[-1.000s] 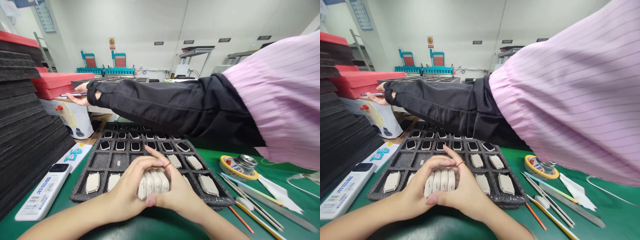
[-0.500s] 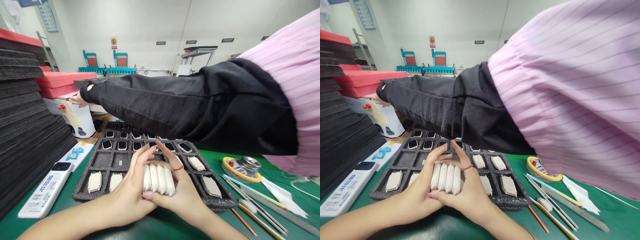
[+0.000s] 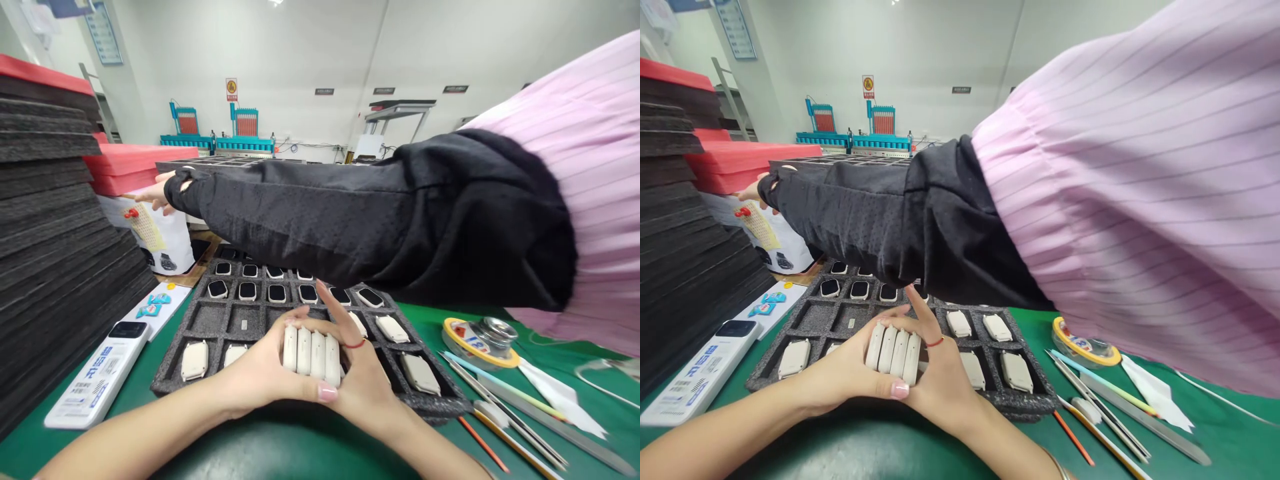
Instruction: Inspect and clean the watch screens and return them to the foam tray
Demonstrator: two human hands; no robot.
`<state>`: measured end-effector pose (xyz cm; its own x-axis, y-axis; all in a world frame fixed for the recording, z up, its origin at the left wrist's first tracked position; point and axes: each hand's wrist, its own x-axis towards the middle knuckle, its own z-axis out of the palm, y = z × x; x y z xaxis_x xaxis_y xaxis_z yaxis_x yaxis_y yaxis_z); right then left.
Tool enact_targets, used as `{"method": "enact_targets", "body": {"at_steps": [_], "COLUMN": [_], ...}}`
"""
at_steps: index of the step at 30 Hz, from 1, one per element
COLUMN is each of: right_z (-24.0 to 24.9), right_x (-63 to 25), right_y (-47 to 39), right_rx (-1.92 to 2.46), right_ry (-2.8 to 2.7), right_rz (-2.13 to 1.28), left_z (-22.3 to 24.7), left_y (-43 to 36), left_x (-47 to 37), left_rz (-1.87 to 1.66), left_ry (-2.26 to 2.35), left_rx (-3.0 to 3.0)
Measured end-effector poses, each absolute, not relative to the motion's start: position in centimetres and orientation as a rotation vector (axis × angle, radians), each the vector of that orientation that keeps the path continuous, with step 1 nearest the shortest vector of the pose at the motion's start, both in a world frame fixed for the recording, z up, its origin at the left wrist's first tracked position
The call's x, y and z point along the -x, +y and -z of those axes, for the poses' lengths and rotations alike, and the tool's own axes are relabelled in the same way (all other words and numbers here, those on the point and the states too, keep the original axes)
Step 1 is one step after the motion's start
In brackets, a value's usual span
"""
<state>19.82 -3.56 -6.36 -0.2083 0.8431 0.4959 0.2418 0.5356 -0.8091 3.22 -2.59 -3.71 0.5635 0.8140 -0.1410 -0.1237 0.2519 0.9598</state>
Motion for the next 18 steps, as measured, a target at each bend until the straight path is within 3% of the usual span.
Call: {"method": "enact_targets", "body": {"at_steps": [18], "right_z": [6.9], "right_x": [-20.0], "right_y": [-3.0], "right_rx": [0.769], "right_ry": [-1.879], "right_rz": [-0.586], "left_z": [6.0], "left_y": [-1.8], "left_x": [-3.3], "left_rz": [-0.909], "left_ry": [0.572], "left_rx": [-1.319]}}
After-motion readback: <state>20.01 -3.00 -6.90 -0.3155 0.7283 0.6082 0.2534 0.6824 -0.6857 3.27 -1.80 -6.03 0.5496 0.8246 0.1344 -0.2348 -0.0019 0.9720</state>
